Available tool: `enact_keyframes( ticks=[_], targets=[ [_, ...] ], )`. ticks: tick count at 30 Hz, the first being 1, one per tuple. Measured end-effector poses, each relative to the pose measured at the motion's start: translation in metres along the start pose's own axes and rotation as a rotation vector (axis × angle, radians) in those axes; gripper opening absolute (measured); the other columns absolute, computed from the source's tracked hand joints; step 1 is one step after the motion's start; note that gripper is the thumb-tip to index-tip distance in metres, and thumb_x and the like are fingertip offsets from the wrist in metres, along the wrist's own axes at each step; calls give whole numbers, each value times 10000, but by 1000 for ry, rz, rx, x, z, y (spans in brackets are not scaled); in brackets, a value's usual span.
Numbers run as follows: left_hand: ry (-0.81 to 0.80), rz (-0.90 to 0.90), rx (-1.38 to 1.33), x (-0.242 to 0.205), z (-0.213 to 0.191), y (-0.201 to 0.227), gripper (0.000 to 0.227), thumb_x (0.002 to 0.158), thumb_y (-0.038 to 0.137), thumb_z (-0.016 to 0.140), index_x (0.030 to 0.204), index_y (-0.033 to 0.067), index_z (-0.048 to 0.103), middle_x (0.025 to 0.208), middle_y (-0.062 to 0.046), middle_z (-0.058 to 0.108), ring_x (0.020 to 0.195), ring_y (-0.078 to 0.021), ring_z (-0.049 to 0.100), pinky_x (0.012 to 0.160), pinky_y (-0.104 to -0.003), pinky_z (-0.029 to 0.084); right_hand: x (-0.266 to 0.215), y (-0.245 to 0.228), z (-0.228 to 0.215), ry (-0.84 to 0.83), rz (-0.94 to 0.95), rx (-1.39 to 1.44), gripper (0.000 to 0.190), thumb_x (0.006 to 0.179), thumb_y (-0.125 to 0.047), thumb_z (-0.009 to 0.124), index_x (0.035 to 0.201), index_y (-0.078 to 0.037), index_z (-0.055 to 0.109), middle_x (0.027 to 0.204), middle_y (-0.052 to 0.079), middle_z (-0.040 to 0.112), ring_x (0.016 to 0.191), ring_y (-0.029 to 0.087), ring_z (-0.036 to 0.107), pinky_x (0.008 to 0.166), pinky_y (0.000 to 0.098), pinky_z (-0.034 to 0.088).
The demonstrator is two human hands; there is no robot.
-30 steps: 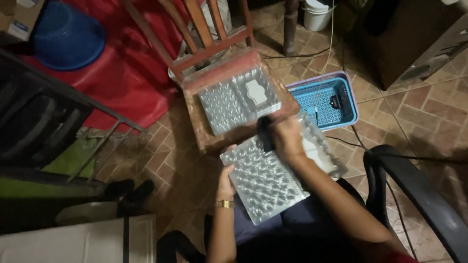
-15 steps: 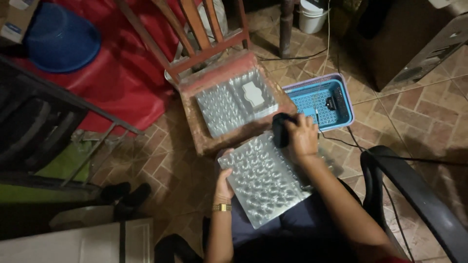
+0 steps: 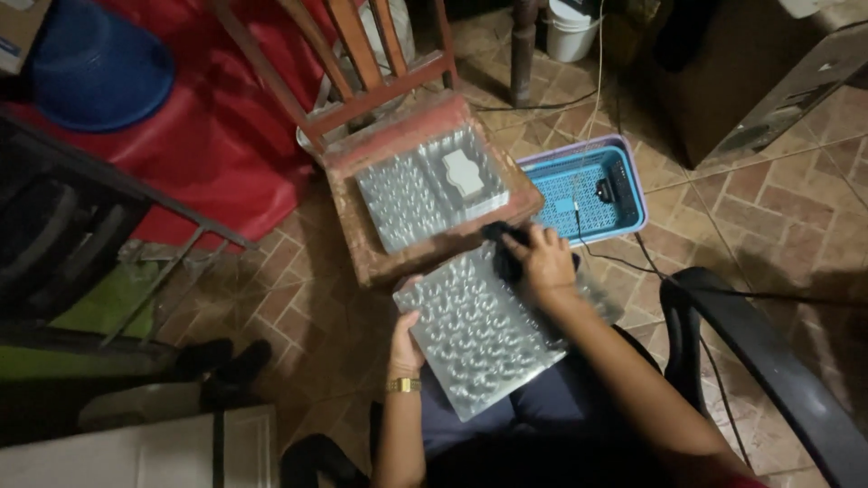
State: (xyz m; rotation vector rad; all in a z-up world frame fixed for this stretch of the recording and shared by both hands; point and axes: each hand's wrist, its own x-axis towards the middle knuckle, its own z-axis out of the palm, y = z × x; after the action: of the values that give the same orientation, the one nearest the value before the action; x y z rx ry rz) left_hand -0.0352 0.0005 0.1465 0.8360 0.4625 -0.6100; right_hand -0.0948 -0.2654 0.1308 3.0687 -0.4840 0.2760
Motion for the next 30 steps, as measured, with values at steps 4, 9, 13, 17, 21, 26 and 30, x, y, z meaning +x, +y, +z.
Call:
enact_keyframes(
  ticks=[4, 9, 13, 17, 21, 26, 30],
  targets=[
    [49, 10, -17, 42, -52, -26, 419, 750, 273, 788, 1132, 108, 744, 1082, -136, 759, 917, -283, 717, 884, -426, 588, 1, -2, -57, 112, 90, 113, 434, 789, -231, 772, 1172, -434, 754, 1267, -14, 564, 1094, 286, 559, 860, 413, 501],
    [57, 9, -12, -26, 32, 14, 423, 700, 205, 780, 1109, 103, 751, 1059, -142, 752, 928, -294, 702, 889, -413, 569, 31, 63, 12, 252, 77, 206, 708, 706, -207, 857, 1371, -350, 660, 1252, 86, 555, 1077, 394, 586, 832, 500, 537],
    [30, -33, 4, -9, 10, 7, 406, 733, 272, 790, 1118, 151, 748, 1051, -109, 751, 942, -274, 707, 875, -412, 572, 8, 59, 20, 73, 45, 29, 521, 844, -247, 679, 1349, -377, 666, 1230, 42, 575, 1112, 351, 594, 849, 480, 540],
    [-61, 55, 102, -22, 13, 3, 538, 719, 289, 723, 1242, 164, 696, 1103, -89, 746, 980, -214, 704, 920, -350, 573, -24, 61, 8, -79, 130, -69, 493, 894, -276, 607, 1375, -377, 637, 1205, 58, 564, 1140, 345, 577, 843, 480, 523],
    [-327, 268, 303, 6, -17, -18, 698, 728, 390, 596, 1398, 196, 602, 1269, -60, 698, 1065, -180, 662, 1007, -339, 510, -44, 72, -15, -270, 256, 46, 404, 934, -255, 572, 1318, -241, 698, 1263, 142, 608, 1283, 442, 574, 897, 513, 572],
    [-351, 283, 272, 9, -19, -19, 704, 736, 392, 588, 1412, 192, 585, 1268, -71, 697, 1071, -190, 664, 1011, -347, 508, -61, 85, -30, -213, 256, 436, 453, 885, -191, 634, 1331, -149, 703, 1231, 230, 646, 1094, 501, 666, 855, 568, 595],
    [-360, 302, 237, 9, -23, -19, 711, 745, 395, 580, 1425, 187, 568, 1267, -83, 696, 1077, -200, 665, 1015, -355, 506, -87, 64, -67, -102, 189, 369, 549, 891, -105, 618, 1427, -226, 635, 1211, 170, 662, 1077, 450, 691, 799, 530, 627]
  ],
)
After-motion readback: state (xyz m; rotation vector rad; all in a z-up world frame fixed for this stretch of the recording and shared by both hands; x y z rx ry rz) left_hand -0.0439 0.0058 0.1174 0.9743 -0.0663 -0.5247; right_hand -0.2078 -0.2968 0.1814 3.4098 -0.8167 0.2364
